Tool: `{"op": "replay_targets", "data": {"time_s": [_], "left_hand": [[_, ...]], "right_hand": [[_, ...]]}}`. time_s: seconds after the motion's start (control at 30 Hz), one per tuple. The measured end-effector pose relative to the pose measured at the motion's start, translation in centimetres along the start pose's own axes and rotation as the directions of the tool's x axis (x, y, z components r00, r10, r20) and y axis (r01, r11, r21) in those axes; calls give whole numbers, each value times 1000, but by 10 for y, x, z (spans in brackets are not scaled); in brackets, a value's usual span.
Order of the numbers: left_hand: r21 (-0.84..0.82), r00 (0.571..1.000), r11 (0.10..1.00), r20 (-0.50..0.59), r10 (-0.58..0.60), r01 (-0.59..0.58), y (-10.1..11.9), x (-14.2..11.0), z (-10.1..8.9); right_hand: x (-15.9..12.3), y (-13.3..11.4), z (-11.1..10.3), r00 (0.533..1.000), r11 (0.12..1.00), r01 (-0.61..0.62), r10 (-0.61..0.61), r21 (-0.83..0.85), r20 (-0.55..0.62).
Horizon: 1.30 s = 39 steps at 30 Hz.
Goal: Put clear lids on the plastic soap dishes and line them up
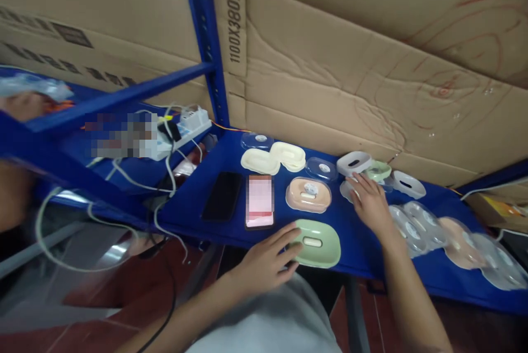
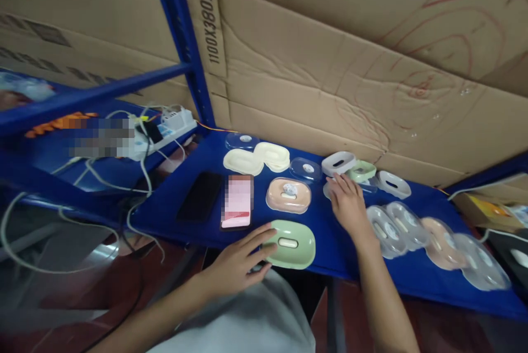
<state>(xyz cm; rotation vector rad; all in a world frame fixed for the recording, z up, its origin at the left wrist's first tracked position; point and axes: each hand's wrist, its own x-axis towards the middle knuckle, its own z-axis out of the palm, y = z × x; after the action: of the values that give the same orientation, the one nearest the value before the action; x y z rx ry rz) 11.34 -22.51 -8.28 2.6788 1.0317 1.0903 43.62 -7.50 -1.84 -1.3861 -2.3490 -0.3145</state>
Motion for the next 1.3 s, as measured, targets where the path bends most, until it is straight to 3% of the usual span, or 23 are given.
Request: {"op": "replay_targets", "data": {"time_s": [0.1, 0.2, 0.33, 0.43, 0.7, 0.77, 0.83, 0.93, 1.0, 1.1, 1.2, 1.3], "left_hand": [[-3, 1000, 1000, -9, -20, 20, 1, 1, 0], [-14, 999, 999, -19, -37, 36, 4, 0, 0], [2, 993, 994, -25, -112, 112, 3, -3, 4], [16, 986, 986, -18, -164, 164, 1, -5, 8], [-27, 978, 978, 4, -207, 207, 2, -5, 7], [-54, 970, 969, 25, -240, 241, 3, -4, 6], [-88, 956, 953, 60, -286, 291, 5, -2, 3], [-159, 925, 912, 106, -364, 377, 5, 3, -3], [-225, 914, 886, 99, -394, 406, 3, 7, -5], [-313, 904, 849, 104, -415, 425, -1, 15, -3], [-362, 908, 834, 138, -395, 417, -2, 24, 0], [-368, 913, 836, 140, -384, 408, -2, 30, 2]], "right_hand": [[41, 16, 17, 994, 995, 67, -60, -75, 94], [69, 13, 36, 966, 985, 131, -102, -113, 237], [88, 7, 42, 923, 986, 163, -141, -33, 358], [87, 11, 37, 916, 982, 181, -191, 62, 352], [69, 7, 33, 933, 974, 179, -212, 136, 290], [64, 4, 19, 956, 977, 141, -176, 157, 235], [48, 0, -2, 987, 978, 107, -126, 180, 101], [1, -16, -35, 997, 959, 79, -70, 272, -41], [-36, -36, -49, 995, 937, 88, -98, 339, 13], [-75, -69, -52, 969, 913, 147, -211, 381, 132], [-86, -88, -41, 954, 903, 183, -259, 389, 153], [-82, -87, -28, 959, 892, 183, -255, 413, 126]]}}
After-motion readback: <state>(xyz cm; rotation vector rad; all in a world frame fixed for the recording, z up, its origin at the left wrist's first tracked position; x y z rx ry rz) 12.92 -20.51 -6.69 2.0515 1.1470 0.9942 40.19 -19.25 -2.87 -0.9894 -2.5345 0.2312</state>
